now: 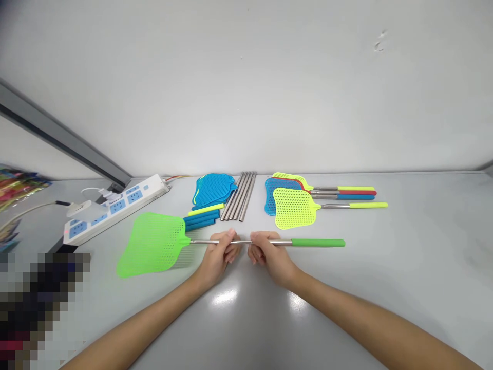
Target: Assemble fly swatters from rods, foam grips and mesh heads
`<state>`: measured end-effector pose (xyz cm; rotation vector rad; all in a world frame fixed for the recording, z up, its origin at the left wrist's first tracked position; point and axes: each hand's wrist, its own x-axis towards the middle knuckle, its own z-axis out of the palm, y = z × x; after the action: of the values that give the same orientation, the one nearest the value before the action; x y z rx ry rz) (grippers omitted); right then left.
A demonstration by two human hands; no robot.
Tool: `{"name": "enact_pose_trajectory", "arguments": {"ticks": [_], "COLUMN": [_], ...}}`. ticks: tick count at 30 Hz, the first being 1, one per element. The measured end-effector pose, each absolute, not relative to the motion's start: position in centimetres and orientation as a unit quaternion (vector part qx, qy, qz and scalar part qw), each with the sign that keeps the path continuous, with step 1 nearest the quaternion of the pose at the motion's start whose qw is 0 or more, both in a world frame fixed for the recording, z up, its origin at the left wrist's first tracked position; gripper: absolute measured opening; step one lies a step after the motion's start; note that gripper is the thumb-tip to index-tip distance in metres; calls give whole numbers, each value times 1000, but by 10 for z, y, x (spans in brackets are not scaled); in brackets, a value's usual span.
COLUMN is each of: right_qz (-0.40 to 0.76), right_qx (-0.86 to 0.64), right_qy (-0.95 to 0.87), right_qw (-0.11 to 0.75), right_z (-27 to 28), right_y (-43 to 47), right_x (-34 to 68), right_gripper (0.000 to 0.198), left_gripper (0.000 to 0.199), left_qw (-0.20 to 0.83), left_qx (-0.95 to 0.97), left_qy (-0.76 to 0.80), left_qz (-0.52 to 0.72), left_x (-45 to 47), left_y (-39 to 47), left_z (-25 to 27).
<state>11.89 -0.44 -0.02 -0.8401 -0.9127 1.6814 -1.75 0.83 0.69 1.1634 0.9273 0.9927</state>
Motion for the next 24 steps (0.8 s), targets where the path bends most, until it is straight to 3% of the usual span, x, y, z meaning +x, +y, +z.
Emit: {"name": "enact_pose_trajectory", "arguments": {"ticks": [5,24], "right_qz": [675,689], "right_qx": [-348,-363], "right_qy": [-505,-440], "right_qw": [410,447], "right_z": [1,4], "right_y": [-6,-5], "right_x": [120,117], "right_gripper": [43,43], "left_gripper": [53,55], "left_qw": [631,597], "left_qx": [581,545], "left_qy": [394,464], "left_qz": [330,364], "left_x": [-17,-14], "left_y": [4,1], "left_z": [16,16]}}
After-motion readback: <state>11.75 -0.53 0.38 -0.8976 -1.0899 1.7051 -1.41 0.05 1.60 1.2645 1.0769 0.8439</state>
